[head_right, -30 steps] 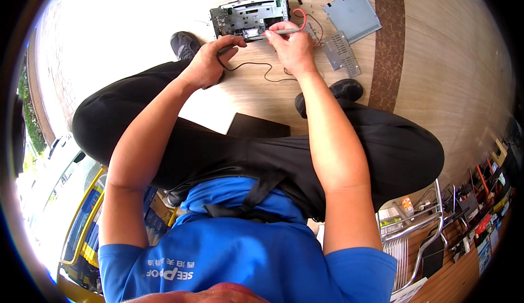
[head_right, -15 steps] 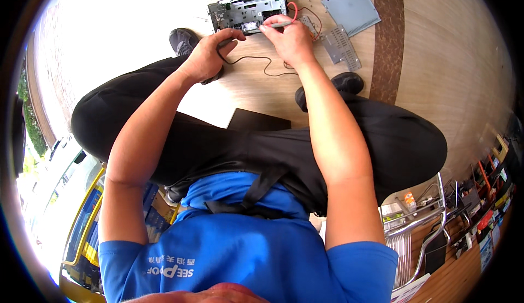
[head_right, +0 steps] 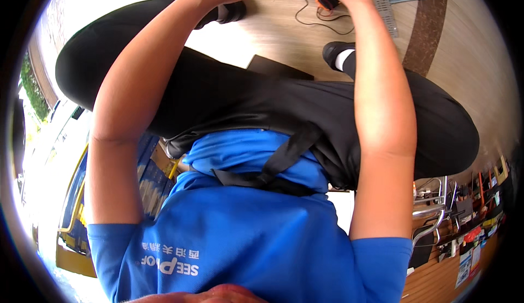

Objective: The person uses multimeter probes to test electrical connections on a circuit board inside a metal electronic unit. They use a screwdriver to press on components and move wires aside to reach different test points on the board.

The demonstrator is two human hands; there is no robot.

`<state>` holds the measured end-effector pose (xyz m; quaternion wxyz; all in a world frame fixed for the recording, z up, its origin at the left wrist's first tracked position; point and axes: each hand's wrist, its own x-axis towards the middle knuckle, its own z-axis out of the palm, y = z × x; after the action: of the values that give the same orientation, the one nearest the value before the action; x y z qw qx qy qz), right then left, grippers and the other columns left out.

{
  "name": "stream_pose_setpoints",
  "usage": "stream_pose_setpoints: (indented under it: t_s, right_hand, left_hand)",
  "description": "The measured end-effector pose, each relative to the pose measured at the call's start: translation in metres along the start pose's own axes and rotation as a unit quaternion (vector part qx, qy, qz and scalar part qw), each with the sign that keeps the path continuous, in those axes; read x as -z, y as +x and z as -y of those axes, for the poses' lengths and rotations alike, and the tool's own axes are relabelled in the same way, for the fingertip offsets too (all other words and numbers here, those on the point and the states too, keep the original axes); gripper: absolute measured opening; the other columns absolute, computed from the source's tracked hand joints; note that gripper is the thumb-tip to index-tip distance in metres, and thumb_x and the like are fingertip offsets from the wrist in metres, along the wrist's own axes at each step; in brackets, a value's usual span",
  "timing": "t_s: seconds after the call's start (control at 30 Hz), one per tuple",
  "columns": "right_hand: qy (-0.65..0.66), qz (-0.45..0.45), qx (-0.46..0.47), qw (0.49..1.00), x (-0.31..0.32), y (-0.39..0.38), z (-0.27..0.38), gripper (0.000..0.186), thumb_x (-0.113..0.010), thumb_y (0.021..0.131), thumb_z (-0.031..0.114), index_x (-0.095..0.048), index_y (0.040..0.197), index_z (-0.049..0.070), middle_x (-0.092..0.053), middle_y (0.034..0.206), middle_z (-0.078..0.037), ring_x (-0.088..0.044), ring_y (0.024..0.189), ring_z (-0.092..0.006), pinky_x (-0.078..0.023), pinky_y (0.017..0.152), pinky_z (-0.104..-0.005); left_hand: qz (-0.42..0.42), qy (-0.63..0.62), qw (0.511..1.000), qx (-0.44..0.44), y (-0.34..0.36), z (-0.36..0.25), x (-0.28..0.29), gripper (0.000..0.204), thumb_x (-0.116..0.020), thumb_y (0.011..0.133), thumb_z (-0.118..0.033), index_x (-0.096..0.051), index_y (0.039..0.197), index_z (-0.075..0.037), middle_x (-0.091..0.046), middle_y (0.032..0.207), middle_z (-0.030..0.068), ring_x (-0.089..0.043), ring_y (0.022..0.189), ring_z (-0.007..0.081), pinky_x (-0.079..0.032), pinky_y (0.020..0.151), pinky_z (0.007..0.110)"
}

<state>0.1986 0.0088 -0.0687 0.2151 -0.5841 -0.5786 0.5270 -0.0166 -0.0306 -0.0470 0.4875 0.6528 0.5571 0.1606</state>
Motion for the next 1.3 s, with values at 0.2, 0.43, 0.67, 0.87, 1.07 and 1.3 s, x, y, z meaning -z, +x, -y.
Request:
stream_pose_setpoints:
  t_s: [0.2, 0.43, 0.67, 0.87, 1.07, 1.3]
  right_hand:
    - [0.031, 0.023, 0.013, 0.999, 0.000, 0.004, -0.010, 0.013, -0.070, 0.085, 0.014, -0.070, 0.092, 0.002, -0.066, 0.073, -0.003, -0.061, 0.059, -0.0110, -0.048, 0.053, -0.0265]
    - [0.047, 0.019, 0.003, 0.999, -0.006, 0.003, -0.013, 0.013, -0.072, 0.084, 0.012, -0.070, 0.093, 0.003, -0.066, 0.072, -0.003, -0.059, 0.058, -0.0098, -0.046, 0.051, -0.0253]
    - [0.074, 0.018, 0.009, 0.997, -0.006, 0.003, -0.020, 0.012, -0.071, 0.086, 0.014, -0.070, 0.095, 0.005, -0.065, 0.069, -0.002, -0.057, 0.054, -0.0085, -0.044, 0.048, -0.0237]
    - [0.067, -0.005, 0.064, 0.996, -0.004, -0.006, -0.015, 0.014, -0.066, 0.087, 0.012, -0.069, 0.095, 0.000, -0.069, 0.076, -0.006, -0.065, 0.064, -0.0121, -0.050, 0.057, -0.0255]
    - [0.095, 0.006, 0.036, 0.995, -0.012, -0.002, -0.035, 0.020, -0.064, 0.093, 0.016, -0.066, 0.105, 0.000, -0.072, 0.095, -0.007, -0.069, 0.082, -0.0133, -0.054, 0.075, -0.0260]
    - [0.069, -0.051, 0.072, 0.994, -0.016, -0.006, -0.032, 0.014, -0.068, 0.087, 0.017, -0.070, 0.093, 0.004, -0.071, 0.074, -0.005, -0.066, 0.067, -0.0112, -0.051, 0.061, -0.0278]
  left_hand:
    - [-0.008, 0.032, 0.999, 0.023, -0.008, -0.004, 0.002, 0.021, -0.056, 0.095, -0.019, -0.067, 0.108, -0.008, -0.068, 0.101, 0.0220, -0.064, 0.098, 0.0390, -0.050, 0.086, 0.044]
    - [-0.019, 0.034, 0.999, 0.009, -0.007, 0.006, -0.002, 0.020, -0.056, 0.095, -0.020, -0.067, 0.107, -0.009, -0.067, 0.099, 0.0229, -0.063, 0.096, 0.0404, -0.050, 0.084, 0.045]
    - [-0.010, -0.048, 0.998, -0.028, -0.004, 0.021, -0.006, 0.020, -0.054, 0.097, -0.012, -0.064, 0.111, -0.001, -0.069, 0.099, 0.0185, -0.064, 0.092, 0.0276, -0.049, 0.086, 0.037]
    - [-0.013, -0.005, 1.000, 0.011, -0.010, 0.009, -0.001, 0.023, -0.055, 0.098, -0.015, -0.063, 0.114, -0.001, -0.068, 0.103, 0.0195, -0.064, 0.097, 0.0292, -0.048, 0.088, 0.037]
    - [-0.003, -0.001, 1.000, -0.001, -0.009, 0.011, 0.001, 0.022, -0.054, 0.099, -0.016, -0.065, 0.115, -0.006, -0.070, 0.106, 0.0104, -0.064, 0.102, 0.0222, -0.046, 0.094, 0.032]
    - [0.008, -0.077, 0.996, 0.041, -0.012, 0.009, 0.005, 0.022, -0.053, 0.099, -0.013, -0.065, 0.116, -0.006, -0.068, 0.109, 0.0072, -0.059, 0.108, 0.0168, -0.042, 0.101, 0.030]
